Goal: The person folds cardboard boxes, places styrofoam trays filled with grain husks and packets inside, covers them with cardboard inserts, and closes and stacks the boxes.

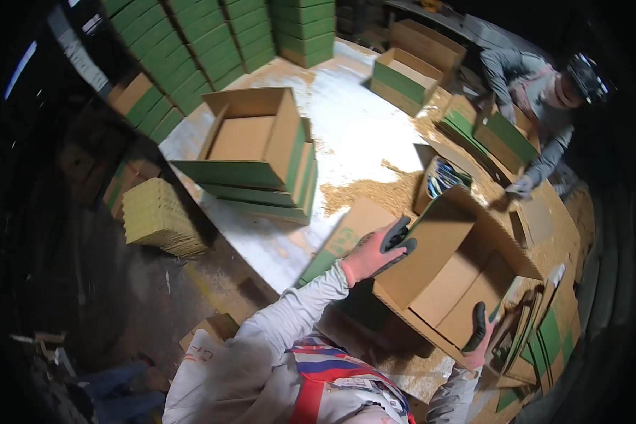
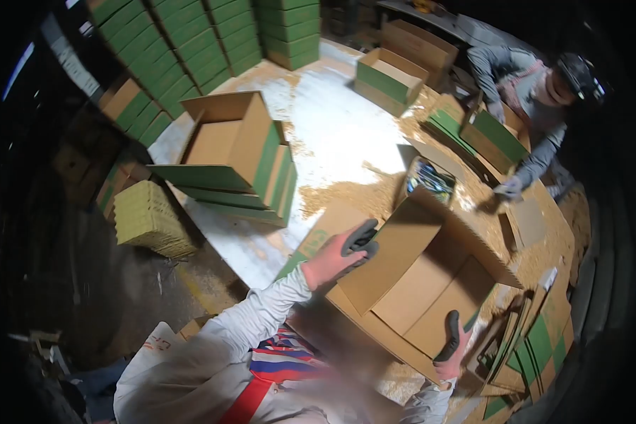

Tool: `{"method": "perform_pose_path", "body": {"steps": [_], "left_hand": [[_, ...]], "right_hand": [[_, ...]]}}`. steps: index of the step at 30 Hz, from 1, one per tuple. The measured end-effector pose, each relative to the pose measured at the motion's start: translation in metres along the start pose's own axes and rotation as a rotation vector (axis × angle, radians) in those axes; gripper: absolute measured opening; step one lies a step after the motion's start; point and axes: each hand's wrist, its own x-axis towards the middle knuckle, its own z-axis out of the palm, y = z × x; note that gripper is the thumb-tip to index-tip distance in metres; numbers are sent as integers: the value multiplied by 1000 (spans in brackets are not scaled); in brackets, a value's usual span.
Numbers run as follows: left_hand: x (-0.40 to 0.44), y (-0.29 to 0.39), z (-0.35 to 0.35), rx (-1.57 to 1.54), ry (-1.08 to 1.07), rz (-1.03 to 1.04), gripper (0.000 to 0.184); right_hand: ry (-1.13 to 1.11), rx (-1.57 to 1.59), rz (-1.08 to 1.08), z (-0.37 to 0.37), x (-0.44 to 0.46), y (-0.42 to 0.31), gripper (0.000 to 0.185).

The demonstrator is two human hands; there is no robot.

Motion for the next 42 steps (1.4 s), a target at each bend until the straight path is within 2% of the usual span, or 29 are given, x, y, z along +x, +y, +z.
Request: {"method": "perform_pose_path", "body": {"steps": [1, 2, 3, 4, 5, 6, 8, 10, 11, 12, 14, 15, 17, 18, 19, 20, 21, 22, 24, 26, 27, 28, 30, 32, 34, 37, 40, 41, 42], "left_hand": [[-20, 30, -27, -105, 132, 202, 77], [-38, 50, -61, -71, 350, 318, 73], [-55, 55, -100, 12, 739, 378, 70], [-71, 56, -139, 49, 1184, 387, 66], [-86, 49, -178, -66, 1566, 322, 63], [-95, 41, -246, 332, 1542, 612, 60], [-112, -9, -338, -53, 1450, 480, 51], [-107, -11, -321, 2, 1048, 448, 46], [-107, -32, -330, 123, 988, 488, 43], [-107, -40, -328, -40, 1047, 411, 44], [-109, -76, -337, -451, 1140, 371, 47], [-125, -109, -366, 121, 1174, 286, 49], [-141, -66, -338, 458, 1241, -38, 52], [-135, -43, -314, 455, 1301, 108, 49], [-128, -20, -290, 460, 1350, 255, 47], [-119, -1, -264, 315, 1434, 291, 45], [-108, 17, -237, 168, 1518, 342, 44], [-110, 12, -222, 282, 1554, 426, 43], [-97, 21, -179, 691, 1409, 551, 42], [-63, 16, -116, 501, 964, 725, 41], [-46, 14, -75, 347, 758, 663, 42], [-24, 21, -36, 210, 554, 578, 43], [9, 16, 74, -20, 166, 407, 45], [37, -13, 156, -332, -184, 125, 47], [41, -33, 246, -369, -391, -202, 51], [49, -96, 359, -505, -430, -744, 60], [51, -127, 443, -459, -292, -999, 60], [59, -150, 454, -561, -398, -1063, 61], [64, -157, 472, -576, -422, -1106, 65]], "right_hand": [[27, 21, -148, 27, 11, -15, 37], [46, 167, -166, 59, 26, -32, 37], [63, 312, -189, 91, 41, -48, 37], [61, 568, -80, 120, 58, -65, 37], [-9, 499, -222, 143, 73, -76, 39], [-98, 651, -161, 178, 100, -92, 35], [-199, 616, -323, 232, 124, -121, 37], [-229, 740, -398, 293, 137, -150, 56], [-272, 702, -419, 319, 125, -172, 61], [-312, 663, -436, 340, 118, -186, 67], [-536, 275, -339, 383, 147, -165, 72], [-507, -45, -323, 401, 160, -159, 72], [-358, -545, -360, 401, 149, -168, 72], [-230, -747, -399, 384, 131, -182, 71], [-39, -636, -566, 380, 135, -159, 58], [43, -582, -678, 370, 144, -138, 57], [61, -482, -725, 344, 136, -130, 57], [54, -463, -742, 322, 132, -112, 57], [0, -488, -639, 258, 109, -90, 57], [60, -482, -544, 186, 86, -53, 55], [242, -531, -545, 146, 80, -26, 54], [409, -579, -532, 118, 66, -10, 54], [539, -441, -360, 7, 6, -7, 50], [859, -481, -233, -85, -50, 15, 49], [1086, -534, -168, -184, -92, 34, 47], [1384, -793, -267, -347, -130, 74, 41], [1545, -770, -237, -511, -141, 113, 38], [1469, -518, -244, -564, -144, 130, 38], [1522, -382, -138, -606, -141, 146, 36]]}}
